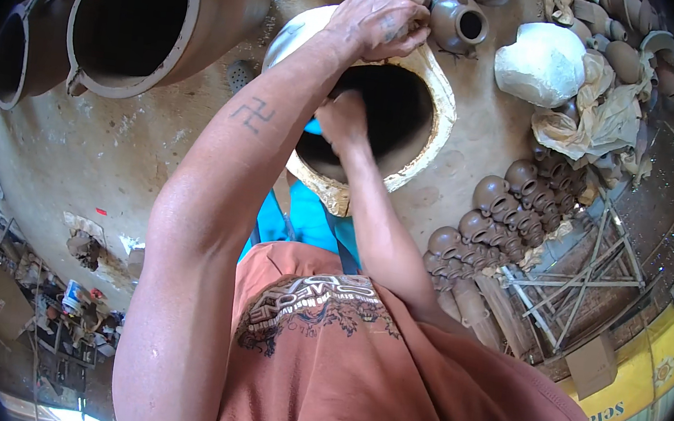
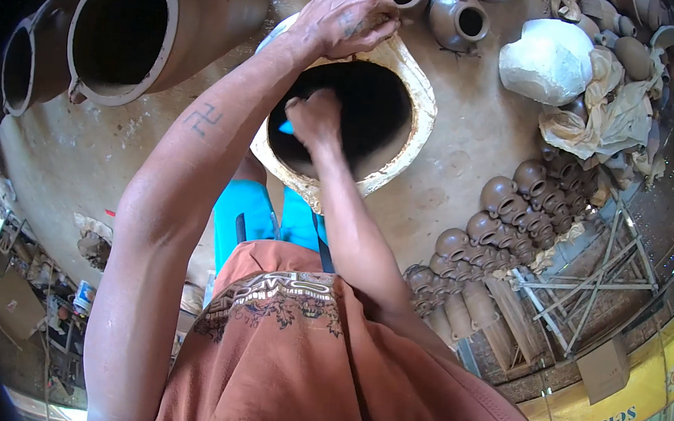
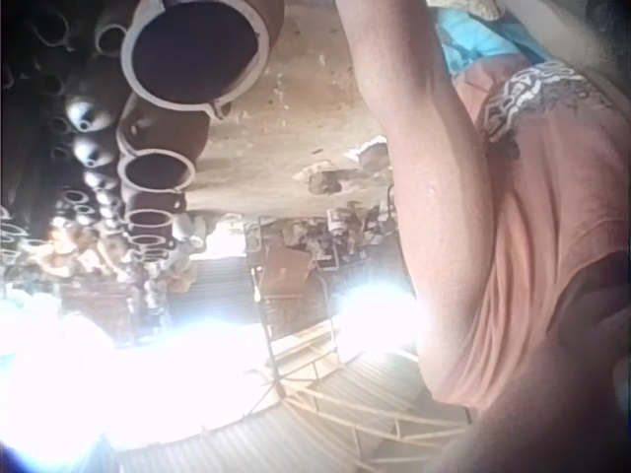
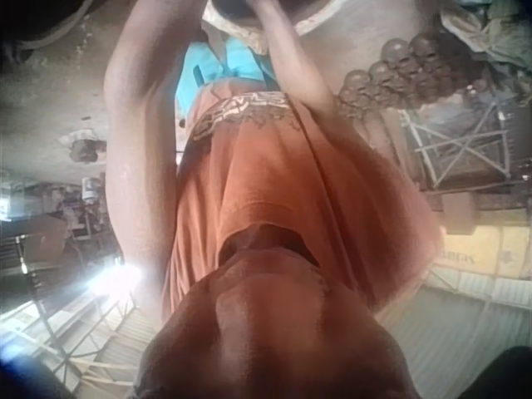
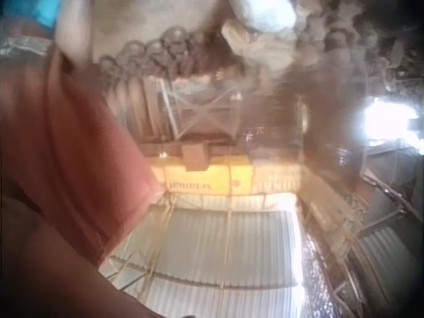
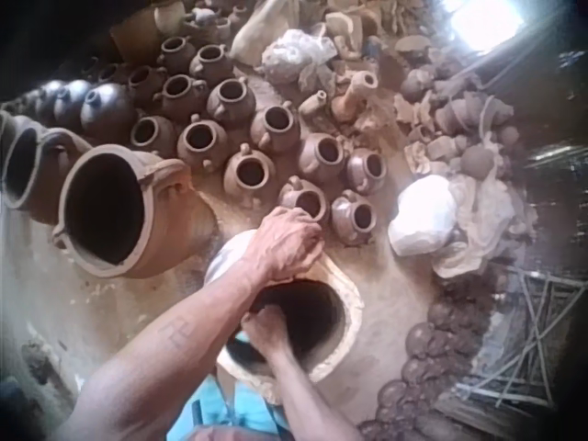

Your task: The person scrapes clay residue from the interior and edges of a large pottery mold by hand and using a small plastic scraper.

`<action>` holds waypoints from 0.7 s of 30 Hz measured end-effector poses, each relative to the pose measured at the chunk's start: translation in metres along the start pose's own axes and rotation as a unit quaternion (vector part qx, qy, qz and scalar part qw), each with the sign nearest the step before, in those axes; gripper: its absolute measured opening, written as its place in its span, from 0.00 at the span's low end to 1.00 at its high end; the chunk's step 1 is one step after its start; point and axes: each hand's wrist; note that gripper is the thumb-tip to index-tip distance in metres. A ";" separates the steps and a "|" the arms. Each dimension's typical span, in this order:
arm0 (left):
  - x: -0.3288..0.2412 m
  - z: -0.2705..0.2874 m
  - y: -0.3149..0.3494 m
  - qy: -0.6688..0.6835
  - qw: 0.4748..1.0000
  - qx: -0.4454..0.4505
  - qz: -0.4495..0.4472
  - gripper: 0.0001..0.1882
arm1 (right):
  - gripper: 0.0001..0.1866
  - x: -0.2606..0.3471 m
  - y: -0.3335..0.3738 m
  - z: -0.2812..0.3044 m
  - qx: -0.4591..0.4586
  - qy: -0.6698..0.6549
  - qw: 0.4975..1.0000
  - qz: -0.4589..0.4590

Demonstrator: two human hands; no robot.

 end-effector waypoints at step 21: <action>-0.001 -0.001 -0.008 0.015 1.000 -0.013 0.000 0.12 | 0.20 -0.088 -0.072 -0.040 0.304 0.376 0.829 0.281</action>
Point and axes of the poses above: each hand's wrist, its own y-axis away from the middle knuckle, its own z-axis out of the back of the hand, x = y × z, and after that the axes turned 15 degrees about -x, right-handed
